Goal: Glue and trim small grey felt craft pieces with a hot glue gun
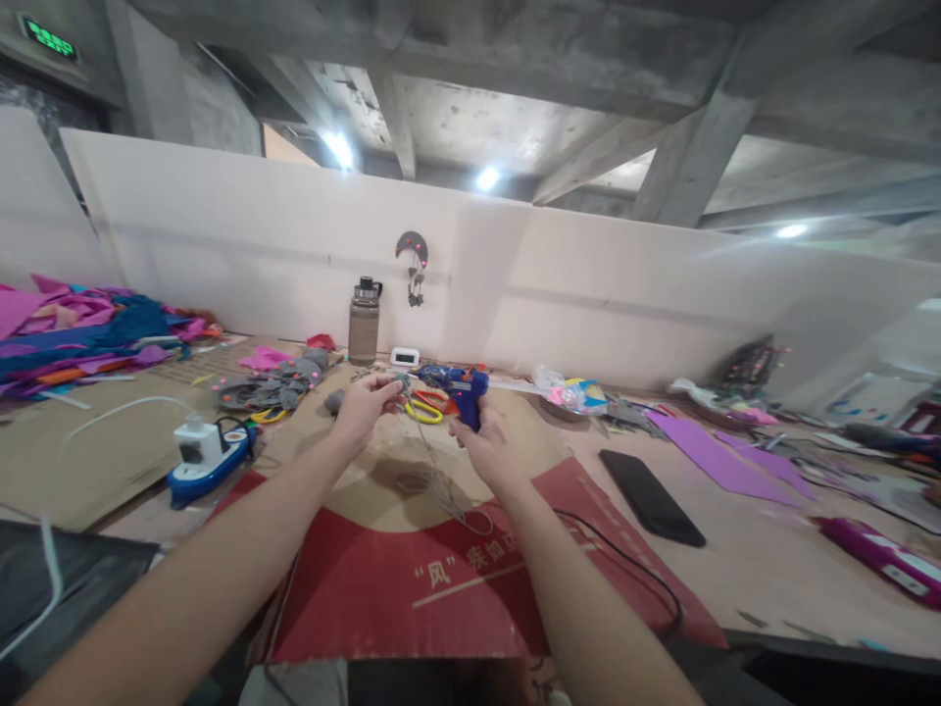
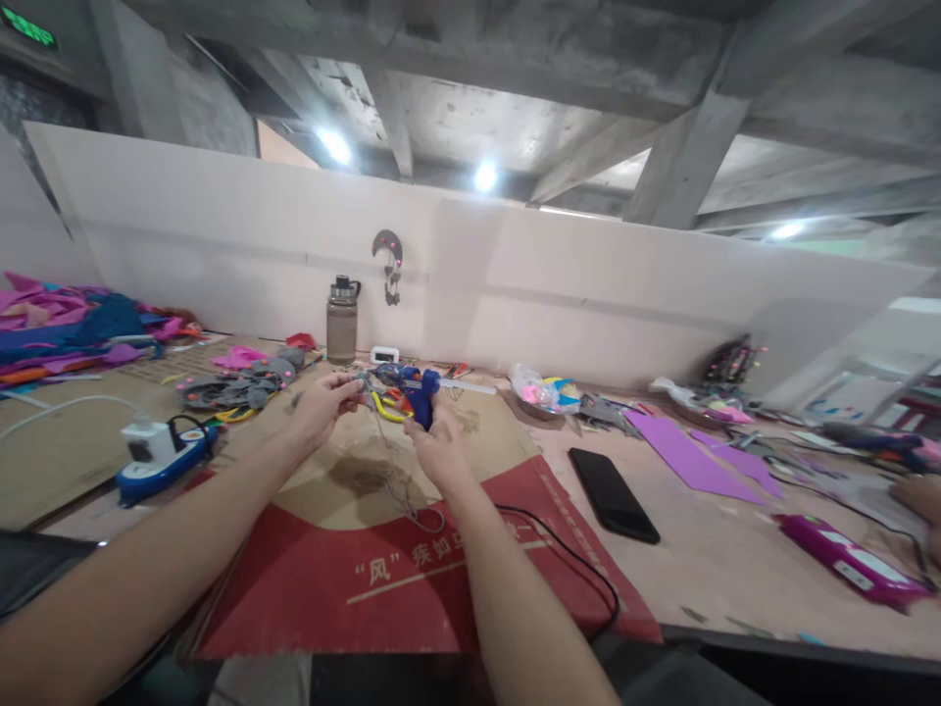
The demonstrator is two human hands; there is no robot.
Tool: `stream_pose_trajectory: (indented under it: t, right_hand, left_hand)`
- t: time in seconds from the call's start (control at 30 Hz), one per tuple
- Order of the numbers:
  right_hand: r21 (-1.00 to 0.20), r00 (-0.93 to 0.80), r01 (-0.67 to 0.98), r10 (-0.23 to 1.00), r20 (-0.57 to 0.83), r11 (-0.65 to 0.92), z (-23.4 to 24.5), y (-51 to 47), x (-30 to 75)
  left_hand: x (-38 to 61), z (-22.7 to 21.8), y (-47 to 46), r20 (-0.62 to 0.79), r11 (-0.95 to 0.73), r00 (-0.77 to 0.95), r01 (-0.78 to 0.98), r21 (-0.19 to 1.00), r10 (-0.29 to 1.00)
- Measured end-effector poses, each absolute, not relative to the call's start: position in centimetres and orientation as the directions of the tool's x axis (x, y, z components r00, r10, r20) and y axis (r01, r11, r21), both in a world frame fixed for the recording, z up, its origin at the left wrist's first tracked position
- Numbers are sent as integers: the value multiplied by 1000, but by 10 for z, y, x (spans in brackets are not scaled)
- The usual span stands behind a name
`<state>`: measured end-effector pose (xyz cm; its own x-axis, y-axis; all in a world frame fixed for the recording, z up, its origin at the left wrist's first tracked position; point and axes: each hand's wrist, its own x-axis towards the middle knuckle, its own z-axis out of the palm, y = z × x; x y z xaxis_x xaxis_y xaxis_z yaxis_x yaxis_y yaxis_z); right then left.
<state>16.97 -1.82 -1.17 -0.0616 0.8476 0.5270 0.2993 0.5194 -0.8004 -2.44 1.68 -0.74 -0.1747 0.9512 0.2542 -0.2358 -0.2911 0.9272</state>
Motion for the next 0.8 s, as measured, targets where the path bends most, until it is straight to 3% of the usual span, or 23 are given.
stream_pose_trajectory:
  t: [0.13, 0.8]
  right_hand:
    - [-747, -124, 375, 828, 547, 549, -9, -19, 168]
    - [-703, -183, 382, 795, 579, 600, -11, -20, 168]
  left_hand:
    - [-24, -8, 16, 279, -306, -148, -218, 927, 949]
    - [-21, -7, 13, 313, -332, -128, -171, 928, 941]
